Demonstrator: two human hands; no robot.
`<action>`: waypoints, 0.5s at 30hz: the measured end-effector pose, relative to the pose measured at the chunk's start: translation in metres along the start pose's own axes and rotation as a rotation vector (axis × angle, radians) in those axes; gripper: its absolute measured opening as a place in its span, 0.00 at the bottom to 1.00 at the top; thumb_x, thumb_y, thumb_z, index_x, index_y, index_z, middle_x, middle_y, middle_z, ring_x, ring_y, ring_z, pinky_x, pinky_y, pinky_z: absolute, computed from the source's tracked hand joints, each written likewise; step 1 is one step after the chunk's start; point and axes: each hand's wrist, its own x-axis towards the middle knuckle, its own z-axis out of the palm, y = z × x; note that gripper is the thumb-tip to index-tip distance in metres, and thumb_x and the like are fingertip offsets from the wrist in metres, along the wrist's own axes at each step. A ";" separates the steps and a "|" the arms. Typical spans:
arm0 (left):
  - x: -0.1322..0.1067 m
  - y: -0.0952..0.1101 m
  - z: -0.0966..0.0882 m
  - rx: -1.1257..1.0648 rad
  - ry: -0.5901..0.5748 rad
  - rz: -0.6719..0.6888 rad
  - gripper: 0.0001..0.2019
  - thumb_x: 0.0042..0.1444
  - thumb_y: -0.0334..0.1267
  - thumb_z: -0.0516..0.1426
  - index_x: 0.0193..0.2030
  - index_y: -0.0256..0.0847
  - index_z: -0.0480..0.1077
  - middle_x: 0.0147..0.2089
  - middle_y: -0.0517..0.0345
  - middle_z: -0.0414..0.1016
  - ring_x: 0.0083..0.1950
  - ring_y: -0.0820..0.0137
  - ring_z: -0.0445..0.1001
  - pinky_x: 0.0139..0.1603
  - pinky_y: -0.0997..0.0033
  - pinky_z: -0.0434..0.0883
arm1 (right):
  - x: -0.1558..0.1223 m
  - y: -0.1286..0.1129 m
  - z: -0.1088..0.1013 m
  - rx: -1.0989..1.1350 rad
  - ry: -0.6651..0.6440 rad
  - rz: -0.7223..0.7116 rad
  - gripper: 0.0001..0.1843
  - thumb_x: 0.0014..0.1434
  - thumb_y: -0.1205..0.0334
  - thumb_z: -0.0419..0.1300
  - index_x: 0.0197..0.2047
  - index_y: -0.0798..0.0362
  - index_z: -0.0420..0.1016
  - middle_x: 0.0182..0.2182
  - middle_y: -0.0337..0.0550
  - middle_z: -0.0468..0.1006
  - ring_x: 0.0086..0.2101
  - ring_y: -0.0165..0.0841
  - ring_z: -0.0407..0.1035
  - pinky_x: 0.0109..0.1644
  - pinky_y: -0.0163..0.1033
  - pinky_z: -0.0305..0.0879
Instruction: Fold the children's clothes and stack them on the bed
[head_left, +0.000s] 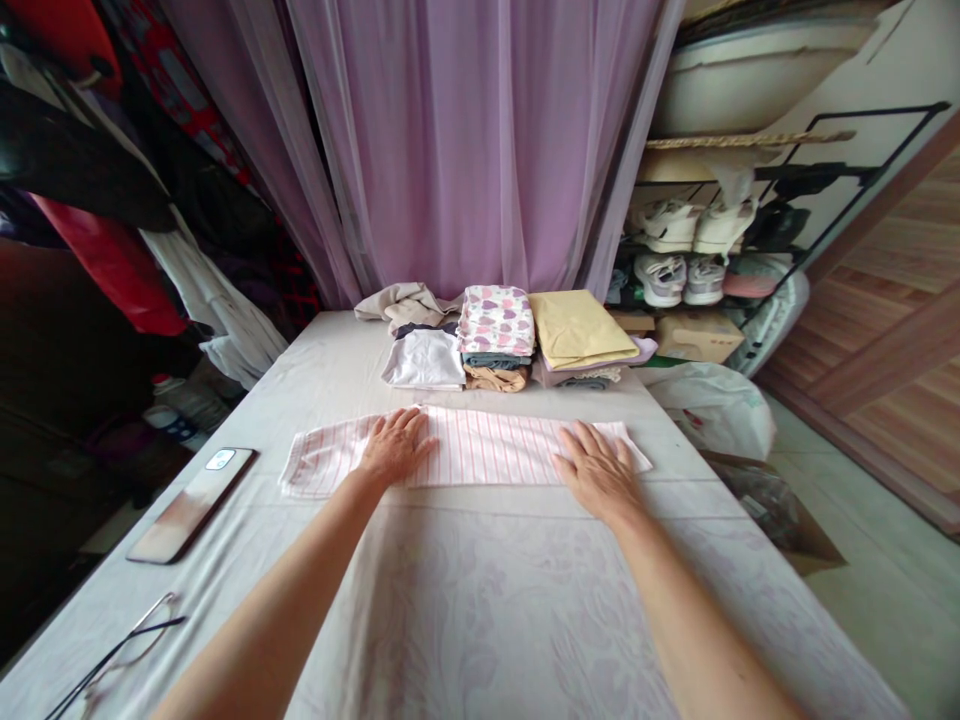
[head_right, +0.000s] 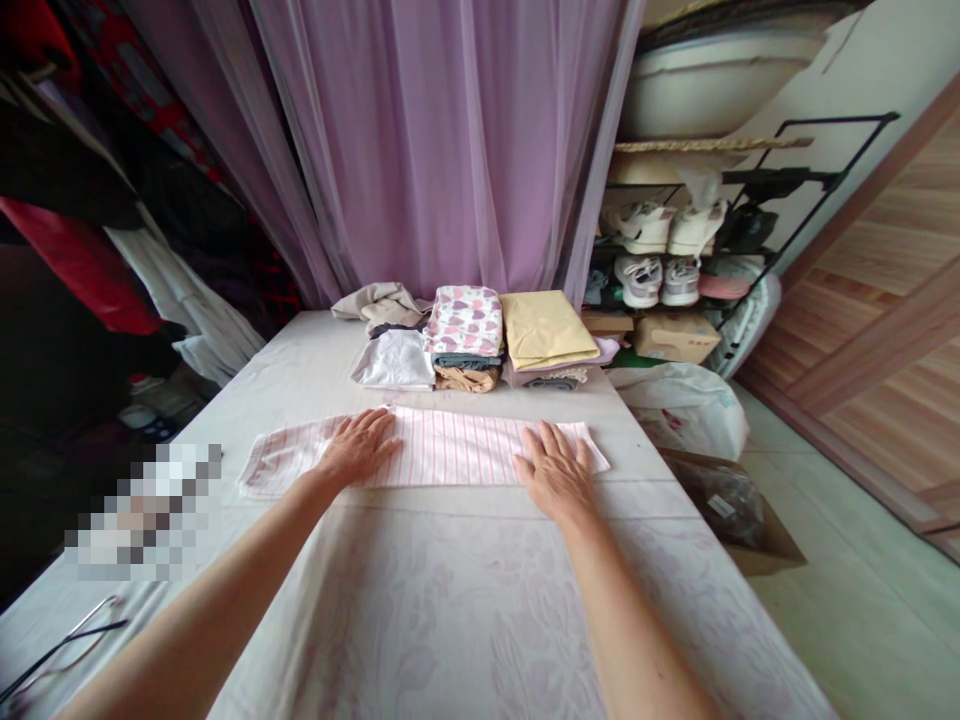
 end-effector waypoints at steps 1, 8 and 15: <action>0.004 0.001 -0.003 0.013 -0.003 -0.012 0.22 0.65 0.51 0.49 0.61 0.46 0.66 0.66 0.48 0.67 0.66 0.55 0.64 0.62 0.49 0.64 | 0.000 0.000 0.000 0.002 0.006 -0.002 0.27 0.67 0.51 0.43 0.65 0.47 0.63 0.67 0.47 0.61 0.65 0.41 0.52 0.66 0.57 0.43; 0.041 -0.012 -0.025 0.035 -0.047 -0.098 0.17 0.63 0.35 0.48 0.55 0.42 0.71 0.49 0.48 0.78 0.48 0.61 0.76 0.48 0.63 0.71 | 0.000 -0.001 -0.003 -0.001 0.002 -0.007 0.27 0.67 0.51 0.43 0.65 0.47 0.63 0.67 0.47 0.61 0.65 0.41 0.52 0.66 0.57 0.44; 0.064 -0.024 -0.028 0.021 -0.119 0.088 0.09 0.58 0.38 0.56 0.42 0.46 0.77 0.44 0.54 0.78 0.46 0.63 0.75 0.44 0.67 0.71 | 0.000 -0.002 -0.005 0.004 -0.009 0.002 0.27 0.67 0.51 0.43 0.65 0.48 0.63 0.67 0.48 0.61 0.64 0.42 0.53 0.66 0.58 0.43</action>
